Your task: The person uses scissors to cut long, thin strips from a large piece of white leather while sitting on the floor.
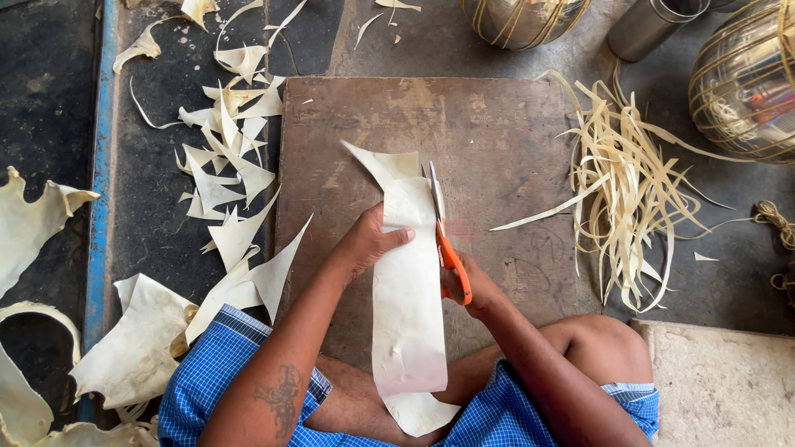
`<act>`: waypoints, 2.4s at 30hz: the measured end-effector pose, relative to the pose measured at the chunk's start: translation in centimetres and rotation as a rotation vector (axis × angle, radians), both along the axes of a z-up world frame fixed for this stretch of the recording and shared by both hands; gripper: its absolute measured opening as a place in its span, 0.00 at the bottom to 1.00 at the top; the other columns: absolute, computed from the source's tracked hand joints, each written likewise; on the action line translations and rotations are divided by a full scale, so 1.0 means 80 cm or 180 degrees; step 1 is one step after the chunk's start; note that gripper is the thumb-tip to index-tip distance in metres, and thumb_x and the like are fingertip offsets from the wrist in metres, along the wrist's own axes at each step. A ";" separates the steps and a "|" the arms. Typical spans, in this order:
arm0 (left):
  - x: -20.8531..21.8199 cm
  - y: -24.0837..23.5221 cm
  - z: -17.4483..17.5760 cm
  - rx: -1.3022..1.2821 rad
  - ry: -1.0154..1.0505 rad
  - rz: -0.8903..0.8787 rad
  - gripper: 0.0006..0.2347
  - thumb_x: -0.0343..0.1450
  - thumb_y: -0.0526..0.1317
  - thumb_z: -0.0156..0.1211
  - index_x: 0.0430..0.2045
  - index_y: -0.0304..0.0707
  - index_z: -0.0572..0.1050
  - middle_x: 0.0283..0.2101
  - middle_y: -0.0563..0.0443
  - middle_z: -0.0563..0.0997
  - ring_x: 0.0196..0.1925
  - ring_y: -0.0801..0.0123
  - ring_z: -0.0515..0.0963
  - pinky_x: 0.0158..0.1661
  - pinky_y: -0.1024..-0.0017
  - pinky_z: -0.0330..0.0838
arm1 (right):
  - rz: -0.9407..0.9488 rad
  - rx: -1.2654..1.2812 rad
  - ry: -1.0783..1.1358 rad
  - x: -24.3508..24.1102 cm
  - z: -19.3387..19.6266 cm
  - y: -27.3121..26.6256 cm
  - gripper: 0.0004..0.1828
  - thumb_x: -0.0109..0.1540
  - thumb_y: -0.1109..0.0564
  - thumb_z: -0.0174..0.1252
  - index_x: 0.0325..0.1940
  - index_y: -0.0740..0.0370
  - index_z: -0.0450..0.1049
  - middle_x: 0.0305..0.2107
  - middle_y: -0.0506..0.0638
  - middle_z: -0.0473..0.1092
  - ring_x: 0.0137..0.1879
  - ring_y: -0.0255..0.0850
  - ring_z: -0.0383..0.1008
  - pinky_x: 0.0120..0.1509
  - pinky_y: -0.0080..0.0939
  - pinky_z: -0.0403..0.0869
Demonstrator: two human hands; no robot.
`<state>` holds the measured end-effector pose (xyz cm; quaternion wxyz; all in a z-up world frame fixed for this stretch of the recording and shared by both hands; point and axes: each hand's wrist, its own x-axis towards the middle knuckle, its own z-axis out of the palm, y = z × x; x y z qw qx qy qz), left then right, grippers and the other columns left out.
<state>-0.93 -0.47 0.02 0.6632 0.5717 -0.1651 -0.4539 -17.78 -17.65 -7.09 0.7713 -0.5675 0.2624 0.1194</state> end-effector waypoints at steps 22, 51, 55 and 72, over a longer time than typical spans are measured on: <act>0.007 0.012 0.015 -0.0110 0.0514 -0.0190 0.27 0.62 0.37 0.71 0.56 0.27 0.70 0.47 0.38 0.82 0.46 0.61 0.84 0.47 0.63 0.82 | 0.0048 -0.0053 -0.0419 0.004 0.010 0.004 0.25 0.59 0.44 0.66 0.45 0.69 0.73 0.23 0.52 0.72 0.28 0.39 0.73 0.34 0.40 0.73; 0.048 0.049 0.030 0.3535 -0.3722 0.0386 0.48 0.58 0.47 0.80 0.71 0.43 0.52 0.72 0.37 0.56 0.73 0.49 0.55 0.66 0.36 0.49 | -0.1026 -0.0792 -0.0769 0.006 0.110 -0.057 0.20 0.55 0.61 0.72 0.45 0.62 0.69 0.31 0.48 0.69 0.33 0.38 0.67 0.35 0.38 0.66; -0.058 -0.037 -0.001 0.1512 -0.3575 -0.0875 0.42 0.52 0.44 0.80 0.62 0.42 0.63 0.65 0.41 0.66 0.70 0.54 0.63 0.66 0.47 0.53 | -0.1390 0.0299 -0.1819 0.002 0.111 -0.060 0.26 0.51 0.65 0.73 0.44 0.56 0.64 0.38 0.44 0.69 0.46 0.37 0.73 0.52 0.39 0.74; 0.014 -0.003 0.029 -0.0395 -0.0222 0.1666 0.11 0.76 0.45 0.59 0.36 0.35 0.73 0.25 0.53 0.79 0.19 0.76 0.75 0.19 0.78 0.68 | -0.0404 0.0736 -0.1340 0.004 0.070 -0.036 0.33 0.56 0.51 0.73 0.59 0.67 0.69 0.47 0.53 0.73 0.52 0.41 0.74 0.55 0.43 0.74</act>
